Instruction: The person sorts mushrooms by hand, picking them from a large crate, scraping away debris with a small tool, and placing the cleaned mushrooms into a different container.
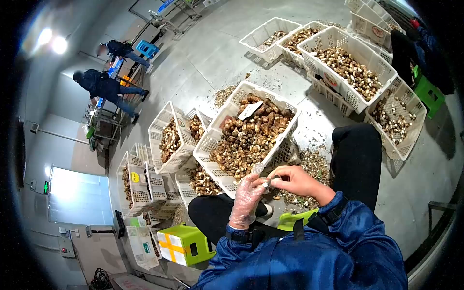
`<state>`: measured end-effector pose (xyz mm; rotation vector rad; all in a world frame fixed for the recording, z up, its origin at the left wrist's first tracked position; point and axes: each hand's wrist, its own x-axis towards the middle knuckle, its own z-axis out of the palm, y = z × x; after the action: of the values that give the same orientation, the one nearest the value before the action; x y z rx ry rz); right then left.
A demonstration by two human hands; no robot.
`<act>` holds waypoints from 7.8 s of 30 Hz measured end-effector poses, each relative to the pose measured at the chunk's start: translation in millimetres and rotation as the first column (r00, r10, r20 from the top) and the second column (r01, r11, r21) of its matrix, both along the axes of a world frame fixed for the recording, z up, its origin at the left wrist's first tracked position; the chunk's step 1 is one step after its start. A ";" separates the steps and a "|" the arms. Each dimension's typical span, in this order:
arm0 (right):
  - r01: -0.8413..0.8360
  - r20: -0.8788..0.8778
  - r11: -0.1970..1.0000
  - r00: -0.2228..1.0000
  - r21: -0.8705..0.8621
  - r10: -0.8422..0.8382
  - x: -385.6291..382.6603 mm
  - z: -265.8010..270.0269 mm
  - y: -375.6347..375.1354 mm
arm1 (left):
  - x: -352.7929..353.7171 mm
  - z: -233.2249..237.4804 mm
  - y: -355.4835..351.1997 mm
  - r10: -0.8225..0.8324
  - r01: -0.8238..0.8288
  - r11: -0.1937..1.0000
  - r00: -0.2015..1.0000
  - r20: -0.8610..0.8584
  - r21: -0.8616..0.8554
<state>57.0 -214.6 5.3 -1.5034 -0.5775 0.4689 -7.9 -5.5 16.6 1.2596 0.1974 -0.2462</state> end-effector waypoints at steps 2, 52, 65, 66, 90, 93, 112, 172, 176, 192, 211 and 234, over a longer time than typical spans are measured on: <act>0.021 0.157 0.999 0.987 0.035 -0.026 -0.1 -10.6 3.5 | -0.9 3.8 1.1 -0.016 0.016 0.999 1.000 0.014 0.050; 0.374 0.015 0.884 0.922 -0.279 -0.386 5.9 -28.0 18.3 | 114.6 -219.0 160.9 -0.187 0.142 -0.410 0.954 -0.235 0.901; 0.370 0.055 0.857 0.925 -0.358 -0.377 4.2 -34.0 23.9 | 126.6 -121.7 118.3 0.318 -0.091 0.596 0.939 -0.130 0.798; 0.378 0.083 0.859 0.924 -0.346 -0.373 3.2 -32.1 25.4 | 127.8 -120.3 112.5 0.331 -0.198 0.768 0.937 -0.114 0.609; 0.165 -0.034 0.986 0.986 -0.008 -0.165 -7.5 -4.3 23.0 | 3.3 12.5 19.0 0.028 -0.077 0.939 0.988 -0.149 -0.335; 0.148 0.027 0.986 0.989 -0.074 -0.147 -8.5 5.6 20.3 | 1.2 9.2 16.6 0.017 -0.064 0.949 0.988 -0.152 -0.310; 0.173 -0.096 0.985 0.980 -0.022 -0.174 -9.8 -4.2 23.5 | 5.2 -24.7 21.2 -0.024 -0.072 0.791 0.989 -0.148 -0.608; 0.168 -0.010 0.982 0.986 -0.088 -0.169 -10.6 -10.1 23.1 | 0.2 0.0 1.7 0.022 -0.050 0.969 0.993 -0.118 -0.241; 0.192 -0.102 0.972 0.973 -0.134 -0.206 -7.3 -27.3 22.3 | -4.9 -6.5 5.3 0.017 -0.070 0.930 0.989 -0.147 -0.360; 0.183 -0.125 0.982 0.974 -0.049 -0.188 -9.3 -30.0 25.7 | -1.8 -7.6 3.6 0.012 -0.066 0.944 0.986 -0.165 -0.324; 0.124 -0.042 0.983 0.991 -0.132 -0.130 -9.4 -21.1 22.0 | -3.1 -5.1 6.4 -0.029 -0.006 0.973 0.989 -0.148 -0.231; 0.125 -0.199 0.990 0.971 -0.066 -0.136 -7.5 -25.2 23.3 | -2.7 -25.1 8.5 0.034 -0.107 0.829 0.989 -0.142 -0.549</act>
<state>49.5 -191.2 -20.0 -1.5122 -0.3057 0.5314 -10.5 3.0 -8.5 0.6512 0.2594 -0.2946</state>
